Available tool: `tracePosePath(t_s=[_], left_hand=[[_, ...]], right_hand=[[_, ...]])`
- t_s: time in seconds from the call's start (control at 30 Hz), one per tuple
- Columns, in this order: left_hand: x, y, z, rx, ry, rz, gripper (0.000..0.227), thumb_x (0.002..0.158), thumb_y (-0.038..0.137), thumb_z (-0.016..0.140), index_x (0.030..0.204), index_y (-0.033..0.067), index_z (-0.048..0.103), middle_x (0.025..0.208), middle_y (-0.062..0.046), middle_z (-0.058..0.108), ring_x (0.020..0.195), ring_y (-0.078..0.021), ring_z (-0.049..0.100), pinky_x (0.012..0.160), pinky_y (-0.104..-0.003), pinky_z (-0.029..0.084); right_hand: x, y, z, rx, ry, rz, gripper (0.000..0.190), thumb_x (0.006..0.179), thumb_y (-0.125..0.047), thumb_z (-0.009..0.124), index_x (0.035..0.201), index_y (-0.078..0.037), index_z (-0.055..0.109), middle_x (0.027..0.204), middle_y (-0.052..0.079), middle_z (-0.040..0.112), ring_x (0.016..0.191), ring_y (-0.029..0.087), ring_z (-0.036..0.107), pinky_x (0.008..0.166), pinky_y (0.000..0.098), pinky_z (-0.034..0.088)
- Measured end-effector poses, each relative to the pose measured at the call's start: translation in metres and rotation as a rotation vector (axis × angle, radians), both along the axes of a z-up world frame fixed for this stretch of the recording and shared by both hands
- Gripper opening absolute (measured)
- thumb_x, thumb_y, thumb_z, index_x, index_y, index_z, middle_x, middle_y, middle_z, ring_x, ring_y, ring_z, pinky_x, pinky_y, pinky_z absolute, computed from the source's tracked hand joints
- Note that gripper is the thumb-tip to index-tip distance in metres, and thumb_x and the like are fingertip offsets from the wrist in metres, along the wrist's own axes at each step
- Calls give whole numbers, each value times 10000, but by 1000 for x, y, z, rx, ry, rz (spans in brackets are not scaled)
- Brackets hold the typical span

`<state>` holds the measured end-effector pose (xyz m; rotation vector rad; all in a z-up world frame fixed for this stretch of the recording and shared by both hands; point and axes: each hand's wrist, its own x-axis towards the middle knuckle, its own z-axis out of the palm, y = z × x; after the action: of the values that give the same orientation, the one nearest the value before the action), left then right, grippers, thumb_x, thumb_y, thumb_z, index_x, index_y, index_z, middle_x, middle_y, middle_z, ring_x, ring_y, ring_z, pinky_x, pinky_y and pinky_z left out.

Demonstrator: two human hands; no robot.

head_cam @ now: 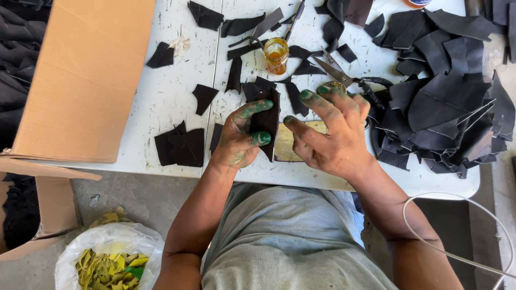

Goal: The person applies adhesive to small black leather pieces and presses them onto a rectangular wooden block. They repeatedly pick up pieces, apply glue from a jar, and attach them to the block's surface.

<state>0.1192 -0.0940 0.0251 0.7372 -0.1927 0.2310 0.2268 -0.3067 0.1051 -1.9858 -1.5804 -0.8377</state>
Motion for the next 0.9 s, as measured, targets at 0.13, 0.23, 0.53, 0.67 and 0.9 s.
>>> tracePosePath(t_s=[0.13, 0.23, 0.53, 0.67, 0.9], left_hand=[[2, 0, -2, -39, 16, -5, 653, 833, -60, 855, 1430, -16, 596, 1483, -117, 619, 1385, -212, 591, 1223, -364, 478], [6, 1, -3, -55, 4, 7, 655, 841, -65, 853, 1438, -14, 588, 1473, -107, 623, 1366, -211, 602, 1212, -375, 488], [7, 3, -5, -144, 6, -3, 608, 878, -64, 822, 1436, 8, 592, 1427, -107, 643, 1320, -204, 633, 1161, -354, 531], [4, -6, -5, -106, -21, -46, 573, 911, -91, 821, 1429, -9, 591, 1363, -109, 652, 1237, -184, 635, 1095, -303, 523], [-16, 47, 14, -7, 10, 200, 566, 818, -92, 821, 1353, 3, 660, 1396, -116, 672, 1294, -204, 645, 1141, -342, 538]], right_hand=[[-4, -6, -4, -15, 123, 137, 473, 809, -221, 852, 1272, -248, 763, 1501, 90, 489, 1319, 364, 476, 1011, 507, 388], [-3, -6, -7, 1, 224, 214, 494, 748, -255, 848, 1234, -234, 764, 1486, 99, 490, 1313, 386, 464, 1017, 528, 385], [-31, -9, -20, 36, 297, 343, 516, 769, -274, 852, 1275, -260, 751, 1496, 122, 462, 1334, 382, 448, 1062, 535, 409], [-19, -4, -16, -11, 229, 52, 544, 786, -267, 881, 1308, -224, 735, 1505, 188, 447, 1352, 450, 421, 1039, 566, 394], [18, 15, -10, -1, 260, -68, 528, 789, -153, 862, 1303, -177, 745, 1464, 178, 520, 1315, 376, 495, 1020, 506, 405]])
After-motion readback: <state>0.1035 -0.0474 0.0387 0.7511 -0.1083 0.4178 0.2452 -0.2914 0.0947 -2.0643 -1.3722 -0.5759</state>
